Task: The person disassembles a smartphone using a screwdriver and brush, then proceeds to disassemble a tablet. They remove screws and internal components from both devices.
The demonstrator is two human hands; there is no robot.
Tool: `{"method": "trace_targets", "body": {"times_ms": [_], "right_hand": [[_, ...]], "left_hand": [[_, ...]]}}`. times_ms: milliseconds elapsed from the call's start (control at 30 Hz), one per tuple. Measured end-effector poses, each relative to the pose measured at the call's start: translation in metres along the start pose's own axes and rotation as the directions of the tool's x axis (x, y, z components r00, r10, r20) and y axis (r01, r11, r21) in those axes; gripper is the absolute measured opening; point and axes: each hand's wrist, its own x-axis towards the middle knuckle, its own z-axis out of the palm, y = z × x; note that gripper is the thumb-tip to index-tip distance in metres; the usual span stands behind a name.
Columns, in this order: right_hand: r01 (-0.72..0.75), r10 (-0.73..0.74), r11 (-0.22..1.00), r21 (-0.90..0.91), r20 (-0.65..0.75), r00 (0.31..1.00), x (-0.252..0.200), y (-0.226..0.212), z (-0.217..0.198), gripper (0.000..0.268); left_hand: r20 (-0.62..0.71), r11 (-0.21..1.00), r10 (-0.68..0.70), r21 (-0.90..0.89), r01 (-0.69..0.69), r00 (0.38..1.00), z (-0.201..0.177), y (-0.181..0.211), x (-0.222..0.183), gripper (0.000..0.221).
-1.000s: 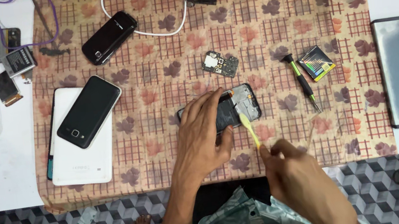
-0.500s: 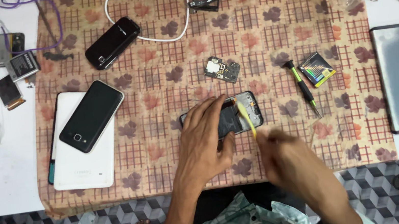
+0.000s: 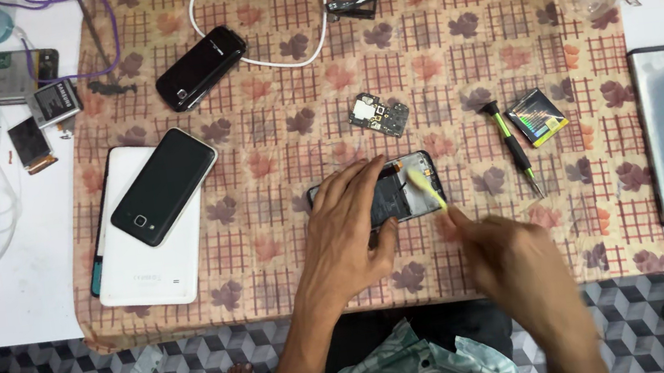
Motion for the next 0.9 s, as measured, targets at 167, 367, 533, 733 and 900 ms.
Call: {"method": "trace_targets", "body": {"times_ms": [167,367,533,733,900], "right_hand": [[-0.255,0.277,0.955,-0.149,0.157,0.948,-0.007,-0.006,0.007,0.040],[-0.152,0.160,0.974,-0.169,0.034,0.987,-0.007,-0.007,0.002,0.035],[-0.227,0.255,0.955,-0.191,0.139,0.957,-0.005,-0.004,-0.004,0.034],[-0.254,0.282,0.952,-0.170,0.168,0.945,-0.015,0.010,0.000,0.042],[-0.168,0.173,0.980,-0.110,0.034,0.984,-0.010,0.005,0.010,0.036]], "left_hand": [[-0.013,1.000,0.008,-0.002,-0.008,1.000,-0.001,0.000,0.000,0.076],[-0.007,1.000,0.012,-0.001,-0.012,1.000,0.000,-0.001,-0.001,0.075],[-0.014,1.000,-0.011,0.004,0.011,1.000,0.001,-0.003,0.000,0.075],[-0.018,1.000,0.004,0.006,-0.004,1.000,0.002,-0.006,-0.003,0.074],[-0.004,1.000,0.009,0.017,-0.009,1.000,0.003,-0.005,-0.002,0.075]]}}
